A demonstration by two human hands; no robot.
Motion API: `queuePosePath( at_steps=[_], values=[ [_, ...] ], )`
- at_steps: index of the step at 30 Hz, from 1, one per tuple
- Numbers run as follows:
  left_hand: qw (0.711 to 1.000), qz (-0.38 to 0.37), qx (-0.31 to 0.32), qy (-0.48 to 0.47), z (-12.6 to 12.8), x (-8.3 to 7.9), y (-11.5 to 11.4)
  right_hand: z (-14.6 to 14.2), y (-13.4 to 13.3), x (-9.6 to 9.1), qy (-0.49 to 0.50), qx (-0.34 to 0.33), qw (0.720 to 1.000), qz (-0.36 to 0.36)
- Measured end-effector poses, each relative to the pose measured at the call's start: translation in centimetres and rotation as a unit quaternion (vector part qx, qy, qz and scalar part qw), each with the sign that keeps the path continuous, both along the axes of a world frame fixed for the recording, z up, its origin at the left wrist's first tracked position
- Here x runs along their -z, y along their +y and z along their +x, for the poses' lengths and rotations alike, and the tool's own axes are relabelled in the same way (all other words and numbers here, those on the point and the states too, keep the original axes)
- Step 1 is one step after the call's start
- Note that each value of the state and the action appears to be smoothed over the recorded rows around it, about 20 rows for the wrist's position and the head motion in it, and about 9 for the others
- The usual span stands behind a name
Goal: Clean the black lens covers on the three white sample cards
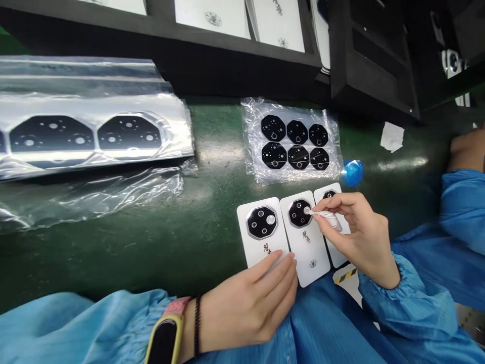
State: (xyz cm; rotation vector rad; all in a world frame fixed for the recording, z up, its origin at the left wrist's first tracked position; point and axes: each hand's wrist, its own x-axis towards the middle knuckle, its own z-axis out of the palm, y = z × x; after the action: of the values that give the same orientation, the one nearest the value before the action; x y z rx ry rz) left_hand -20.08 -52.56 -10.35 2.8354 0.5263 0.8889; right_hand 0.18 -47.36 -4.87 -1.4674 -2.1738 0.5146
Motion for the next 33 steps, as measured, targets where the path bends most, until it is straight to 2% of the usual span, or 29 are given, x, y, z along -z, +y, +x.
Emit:
queuePosePath(
  at_steps=[4, 10, 15, 22, 27, 33],
  values=[
    [1.0, -0.014, -0.003, 0.026, -1.1, 0.0, -0.4, -0.4, -0.4, 0.3, -0.006, -0.013, 1.0, -0.008],
    [0.999, -0.031, -0.02, 0.033, -1.4, 0.2, -0.7, -2.9, -1.0, 1.6, -0.007, -0.163, 0.986, -0.023],
    [0.998, -0.031, -0.04, 0.033, -1.4, 0.4, -0.9, -4.2, -0.7, 2.4, -0.062, -0.231, 0.971, 0.018],
    [0.998, -0.041, -0.049, 0.018, -1.4, 0.6, -1.0, -5.2, -0.3, 2.0, -0.144, -0.264, 0.951, 0.071],
    [0.997, -0.042, -0.057, 0.016, -1.3, 0.7, -1.1, -5.0, -0.4, 2.0, -0.132, -0.269, 0.954, 0.016],
    [0.998, -0.032, -0.058, 0.019, -1.4, 0.6, -1.1, -5.4, -0.1, 2.0, -0.132, -0.27, 0.952, 0.05]
  ],
)
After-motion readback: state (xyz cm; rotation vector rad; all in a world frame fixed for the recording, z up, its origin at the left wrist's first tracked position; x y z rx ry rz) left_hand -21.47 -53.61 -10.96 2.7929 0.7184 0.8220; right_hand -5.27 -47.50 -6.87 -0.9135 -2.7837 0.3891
